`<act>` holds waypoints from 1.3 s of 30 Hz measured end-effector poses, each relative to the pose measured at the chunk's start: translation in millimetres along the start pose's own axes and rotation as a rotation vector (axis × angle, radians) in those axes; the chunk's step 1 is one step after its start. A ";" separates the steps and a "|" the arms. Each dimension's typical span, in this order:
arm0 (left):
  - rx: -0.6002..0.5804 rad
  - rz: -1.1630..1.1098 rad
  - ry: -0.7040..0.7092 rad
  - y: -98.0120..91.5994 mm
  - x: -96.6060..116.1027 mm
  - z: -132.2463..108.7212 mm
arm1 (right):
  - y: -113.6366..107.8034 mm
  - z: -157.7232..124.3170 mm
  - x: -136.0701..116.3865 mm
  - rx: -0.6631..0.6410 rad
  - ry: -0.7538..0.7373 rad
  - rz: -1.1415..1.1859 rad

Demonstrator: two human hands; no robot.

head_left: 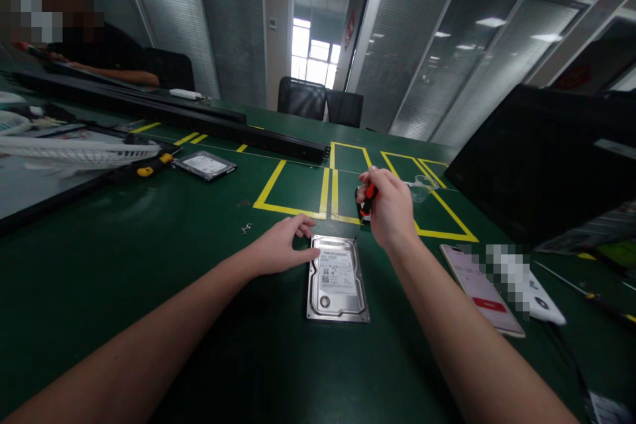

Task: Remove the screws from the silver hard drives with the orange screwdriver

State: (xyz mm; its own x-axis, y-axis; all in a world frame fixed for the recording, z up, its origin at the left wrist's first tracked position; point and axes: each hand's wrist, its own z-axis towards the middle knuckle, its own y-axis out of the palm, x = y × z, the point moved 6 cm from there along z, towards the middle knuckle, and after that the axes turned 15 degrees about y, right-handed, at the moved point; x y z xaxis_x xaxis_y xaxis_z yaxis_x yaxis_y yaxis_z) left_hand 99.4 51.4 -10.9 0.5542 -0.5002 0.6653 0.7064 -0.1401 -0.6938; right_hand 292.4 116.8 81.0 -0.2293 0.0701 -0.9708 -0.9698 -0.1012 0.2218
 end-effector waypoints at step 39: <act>0.000 -0.008 -0.010 -0.5 2.1 0.3 | -1.6 -0.1 -1.0 -0.009 0.005 0.052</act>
State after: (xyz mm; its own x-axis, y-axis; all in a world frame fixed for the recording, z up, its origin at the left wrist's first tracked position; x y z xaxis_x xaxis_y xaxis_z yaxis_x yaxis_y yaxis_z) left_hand 100.4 50.7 -9.1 0.5532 -0.4906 0.6733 0.7108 -0.1435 -0.6886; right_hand 294.2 116.7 81.6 -0.2792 0.0594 -0.9584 -0.9557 -0.1140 0.2713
